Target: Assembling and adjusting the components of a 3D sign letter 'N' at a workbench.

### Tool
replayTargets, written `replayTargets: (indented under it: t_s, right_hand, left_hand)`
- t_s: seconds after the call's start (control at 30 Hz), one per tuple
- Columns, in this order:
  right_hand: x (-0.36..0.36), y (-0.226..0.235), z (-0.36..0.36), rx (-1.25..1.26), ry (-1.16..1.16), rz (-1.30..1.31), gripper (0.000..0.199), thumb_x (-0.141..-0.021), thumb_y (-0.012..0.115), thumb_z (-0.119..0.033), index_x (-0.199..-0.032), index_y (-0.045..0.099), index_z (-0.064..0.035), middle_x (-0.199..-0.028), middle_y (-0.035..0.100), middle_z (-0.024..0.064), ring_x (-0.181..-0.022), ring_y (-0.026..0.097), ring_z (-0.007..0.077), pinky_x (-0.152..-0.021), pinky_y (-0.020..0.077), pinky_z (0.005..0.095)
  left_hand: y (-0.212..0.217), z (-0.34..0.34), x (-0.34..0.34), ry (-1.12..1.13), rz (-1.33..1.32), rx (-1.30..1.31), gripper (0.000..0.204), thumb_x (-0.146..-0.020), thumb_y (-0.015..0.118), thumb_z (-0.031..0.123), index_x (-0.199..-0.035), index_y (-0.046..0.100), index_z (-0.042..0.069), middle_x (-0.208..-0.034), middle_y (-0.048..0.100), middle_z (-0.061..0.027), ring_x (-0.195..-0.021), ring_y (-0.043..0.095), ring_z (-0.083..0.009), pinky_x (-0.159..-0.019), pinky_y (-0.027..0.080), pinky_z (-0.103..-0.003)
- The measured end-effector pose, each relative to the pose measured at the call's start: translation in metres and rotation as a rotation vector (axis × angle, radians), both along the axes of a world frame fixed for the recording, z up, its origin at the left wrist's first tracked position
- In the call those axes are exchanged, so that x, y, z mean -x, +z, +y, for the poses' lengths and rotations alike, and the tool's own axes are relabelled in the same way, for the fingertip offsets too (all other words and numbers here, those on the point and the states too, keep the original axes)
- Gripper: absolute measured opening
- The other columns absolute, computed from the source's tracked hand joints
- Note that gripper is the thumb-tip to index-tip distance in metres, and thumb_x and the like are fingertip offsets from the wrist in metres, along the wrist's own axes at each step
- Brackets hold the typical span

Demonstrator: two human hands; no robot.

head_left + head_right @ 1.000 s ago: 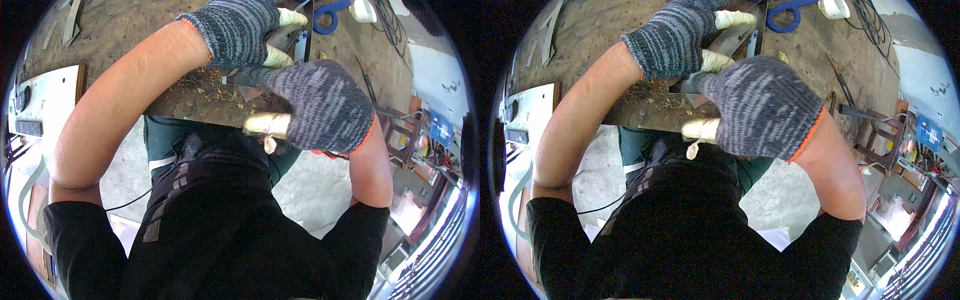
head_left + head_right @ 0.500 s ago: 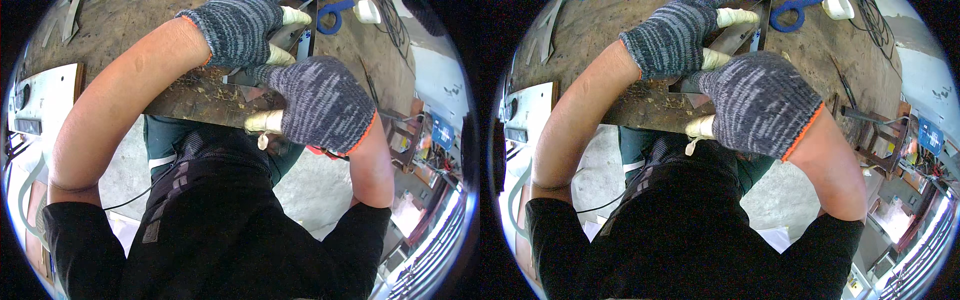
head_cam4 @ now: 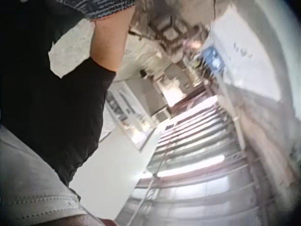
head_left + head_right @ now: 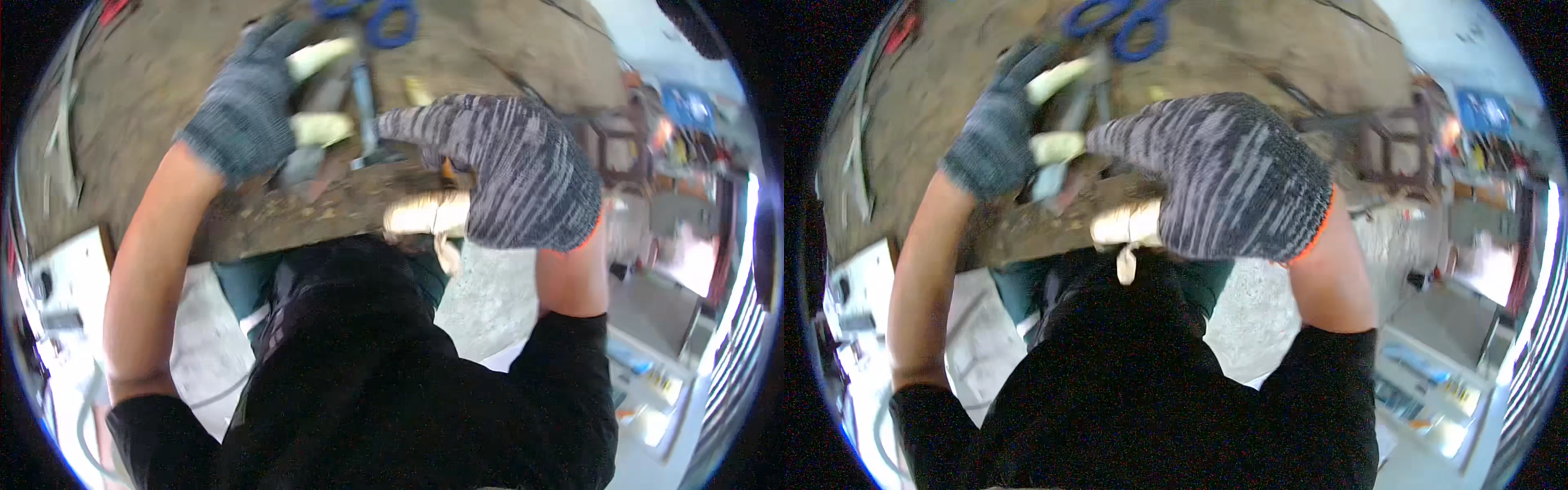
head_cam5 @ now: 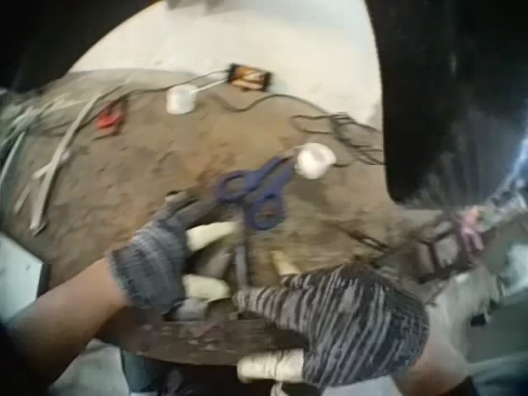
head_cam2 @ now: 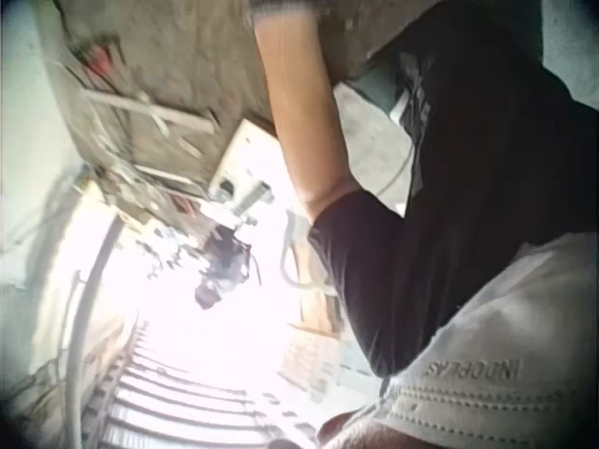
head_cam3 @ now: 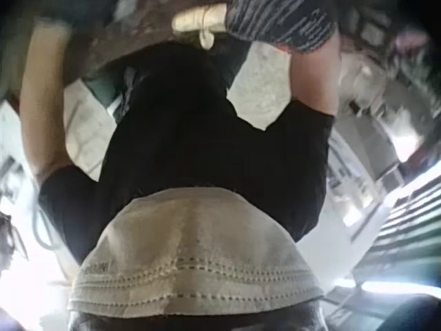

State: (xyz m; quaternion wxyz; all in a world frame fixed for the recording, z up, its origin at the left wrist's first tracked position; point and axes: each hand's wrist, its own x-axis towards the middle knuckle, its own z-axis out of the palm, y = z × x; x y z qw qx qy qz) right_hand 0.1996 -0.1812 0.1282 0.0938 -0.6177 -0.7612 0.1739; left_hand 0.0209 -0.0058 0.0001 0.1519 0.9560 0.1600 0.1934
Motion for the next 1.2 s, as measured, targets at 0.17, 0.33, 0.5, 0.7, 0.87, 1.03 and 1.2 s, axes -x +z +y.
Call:
replayTargets:
  t_s: [0.17,0.33,0.5,0.7,0.87,1.03,1.2]
  right_hand:
    - [-0.081,-0.026,-0.054,-0.386,-0.774,0.048,0.053,-0.078,0.080,-0.050,-0.104,0.073,-0.0043,-0.093,0.072,0.0175,-0.089,0.070,0.0334,-0.080,0.0551,0.0397]
    - [-0.170,-0.062,-0.103,-0.470,-1.481,0.105,0.058,-0.083,0.073,-0.052,-0.116,0.070,-0.0054,-0.108,0.071,0.0211,-0.099,0.068,0.0370,-0.089,0.0523,0.0425]
    - [-0.200,-0.077,-0.098,-0.240,-1.551,0.098,0.073,-0.082,0.064,-0.063,-0.128,0.063,-0.0069,-0.123,0.063,0.0278,-0.112,0.063,0.0386,-0.097,0.0464,0.0447]
    - [-0.262,-0.110,-0.087,-0.095,-1.388,-0.118,0.064,-0.085,0.060,-0.061,-0.122,0.065,-0.0078,-0.117,0.065,0.0280,-0.108,0.063,0.0414,-0.094,0.0466,0.0485]
    - [-0.210,-0.087,-0.115,-0.368,-1.331,-0.295,0.057,-0.085,0.068,-0.055,-0.110,0.071,-0.0040,-0.117,0.067,0.0230,-0.111,0.061,0.0384,-0.094,0.0473,0.0440]
    - [-0.211,-0.042,-0.195,-0.374,-0.756,-0.498,0.031,-0.094,0.065,-0.013,-0.125,0.063,-0.0056,-0.117,0.067,0.0159,-0.107,0.063,0.0285,-0.093,0.0500,0.0388]
    - [-0.193,-0.020,-0.179,-0.345,-0.803,0.494,0.031,-0.096,0.064,-0.014,-0.124,0.061,-0.0011,-0.111,0.066,0.0105,-0.097,0.062,0.0219,-0.085,0.0521,0.0335]
  left_hand:
    - [0.008,0.001,0.008,-0.013,0.026,0.060,0.086,-0.066,0.083,0.049,-0.140,0.055,0.017,-0.145,0.046,-0.0230,-0.136,0.035,-0.0500,-0.114,0.032,-0.055]
    - [0.011,-0.002,0.000,-0.043,0.046,0.067,0.090,-0.067,0.081,0.053,-0.143,0.052,0.015,-0.146,0.043,-0.0273,-0.138,0.035,-0.0488,-0.117,0.026,-0.053]
    - [0.008,-0.001,0.004,-0.026,0.096,0.063,0.091,-0.069,0.080,0.055,-0.145,0.051,0.015,-0.148,0.042,-0.0272,-0.140,0.033,-0.0492,-0.118,0.025,-0.053]
    - [0.010,-0.004,-0.001,-0.015,0.111,0.024,0.085,-0.073,0.075,0.058,-0.143,0.052,0.015,-0.149,0.042,-0.0241,-0.140,0.031,-0.0499,-0.118,0.023,-0.055]
    - [0.005,-0.002,0.006,0.038,0.111,0.007,0.082,-0.072,0.078,0.053,-0.141,0.054,0.016,-0.149,0.043,-0.0217,-0.141,0.031,-0.0480,-0.117,0.029,-0.053]
    - [0.005,-0.003,0.003,0.042,0.119,0.043,0.082,-0.074,0.078,0.055,-0.144,0.052,0.022,-0.153,0.039,-0.0222,-0.144,0.027,-0.0466,-0.119,0.026,-0.053]
    - [0.006,-0.002,0.009,0.048,0.067,-0.034,0.083,-0.075,0.076,0.057,-0.145,0.050,0.021,-0.154,0.038,-0.0224,-0.144,0.028,-0.0452,-0.119,0.025,-0.052]
